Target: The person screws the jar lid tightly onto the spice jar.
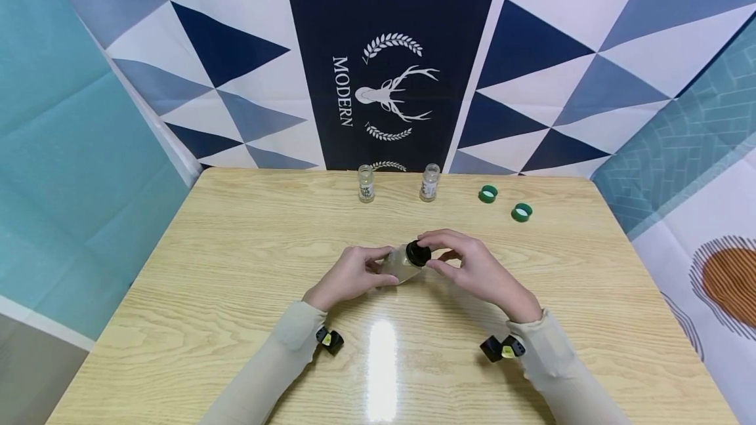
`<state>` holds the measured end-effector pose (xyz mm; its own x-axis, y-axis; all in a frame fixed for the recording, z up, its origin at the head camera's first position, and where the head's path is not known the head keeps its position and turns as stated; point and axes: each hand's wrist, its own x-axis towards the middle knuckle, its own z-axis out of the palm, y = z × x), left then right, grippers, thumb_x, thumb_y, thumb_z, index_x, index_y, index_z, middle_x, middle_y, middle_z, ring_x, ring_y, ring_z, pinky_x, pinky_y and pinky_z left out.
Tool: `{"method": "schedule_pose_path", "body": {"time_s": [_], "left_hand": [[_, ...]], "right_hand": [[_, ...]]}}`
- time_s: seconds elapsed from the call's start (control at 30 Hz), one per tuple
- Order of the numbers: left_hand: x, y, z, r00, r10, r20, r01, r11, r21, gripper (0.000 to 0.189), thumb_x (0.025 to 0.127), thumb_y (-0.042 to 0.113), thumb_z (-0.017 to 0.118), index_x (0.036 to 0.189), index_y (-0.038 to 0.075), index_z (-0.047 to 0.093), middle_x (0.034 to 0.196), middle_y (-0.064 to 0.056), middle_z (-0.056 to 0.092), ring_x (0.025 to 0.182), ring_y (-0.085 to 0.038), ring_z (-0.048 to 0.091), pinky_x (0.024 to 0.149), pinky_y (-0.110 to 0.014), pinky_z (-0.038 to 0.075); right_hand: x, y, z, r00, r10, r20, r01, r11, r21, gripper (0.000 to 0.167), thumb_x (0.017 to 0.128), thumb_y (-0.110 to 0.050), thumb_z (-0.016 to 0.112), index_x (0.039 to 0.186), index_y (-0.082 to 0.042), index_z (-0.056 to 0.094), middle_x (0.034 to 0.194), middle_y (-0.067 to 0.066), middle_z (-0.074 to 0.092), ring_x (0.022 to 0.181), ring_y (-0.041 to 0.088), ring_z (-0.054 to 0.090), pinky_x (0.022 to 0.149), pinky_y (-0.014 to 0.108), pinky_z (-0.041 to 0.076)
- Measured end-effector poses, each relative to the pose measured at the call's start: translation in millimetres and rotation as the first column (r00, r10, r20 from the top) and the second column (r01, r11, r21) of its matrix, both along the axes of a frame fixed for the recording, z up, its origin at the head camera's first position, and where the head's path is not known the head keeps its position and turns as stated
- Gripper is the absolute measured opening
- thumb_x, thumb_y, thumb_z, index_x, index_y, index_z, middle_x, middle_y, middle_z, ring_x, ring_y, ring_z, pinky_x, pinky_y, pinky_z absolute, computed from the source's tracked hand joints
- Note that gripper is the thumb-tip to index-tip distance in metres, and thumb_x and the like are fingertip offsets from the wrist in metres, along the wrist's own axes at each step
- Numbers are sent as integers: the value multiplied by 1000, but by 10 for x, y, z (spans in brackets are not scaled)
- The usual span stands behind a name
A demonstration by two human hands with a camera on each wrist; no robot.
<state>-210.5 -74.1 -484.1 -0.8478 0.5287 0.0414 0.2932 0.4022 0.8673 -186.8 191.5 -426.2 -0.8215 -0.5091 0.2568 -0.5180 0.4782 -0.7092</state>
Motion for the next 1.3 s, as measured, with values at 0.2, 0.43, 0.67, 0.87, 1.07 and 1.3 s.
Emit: {"method": "schedule_pose_path", "body": {"time_s": [0.2,0.43,0.67,0.87,1.07,1.3], "left_hand": [[-8,-4,18,1000,-4,-5,4,1000,3,60,87,25,85,142,13,64,128,-10,73,92,-10,74,71,-24,61],[-25,-10,29,1000,-4,-14,4,1000,-3,61,87,25,85,142,12,63,128,-10,73,91,-10,74,70,-24,61],[-13,-14,-9,1000,-8,-22,8,1000,-17,59,88,27,85,142,15,64,130,-8,72,92,-8,74,73,-23,60],[-3,-10,-22,1000,-4,-30,3,1000,-18,58,88,28,84,141,16,64,129,-7,72,93,-9,74,74,-22,60],[20,-4,-30,1000,-7,15,7,1000,-3,62,89,27,84,144,11,61,131,-13,71,91,-11,74,69,-23,61],[-1,-4,-16,999,-5,-40,4,1000,-27,61,88,29,84,142,11,62,129,-10,72,91,-10,73,75,-22,59]], "right_hand": [[-4,-12,27,1000,-6,-5,6,1000,-1,38,93,0,74,129,-10,69,133,9,68,112,27,70,84,32,62],[-9,-28,45,1000,-17,-4,17,1000,-2,37,93,-1,74,128,-11,69,132,8,68,110,26,71,84,32,62],[4,-40,4,1000,-19,1,19,1000,-10,34,94,-4,75,127,-11,70,129,8,68,109,26,71,83,32,62],[13,-44,-12,1000,-25,0,25,999,-19,33,93,-5,75,125,-11,70,127,8,68,106,25,71,83,32,62],[27,-41,-29,999,-43,0,43,999,-5,31,93,-6,76,123,-9,70,123,8,69,101,22,71,81,30,62],[16,-46,-17,998,-70,1,70,998,9,31,92,-9,78,123,-11,71,120,7,69,98,20,71,78,29,62]]}}
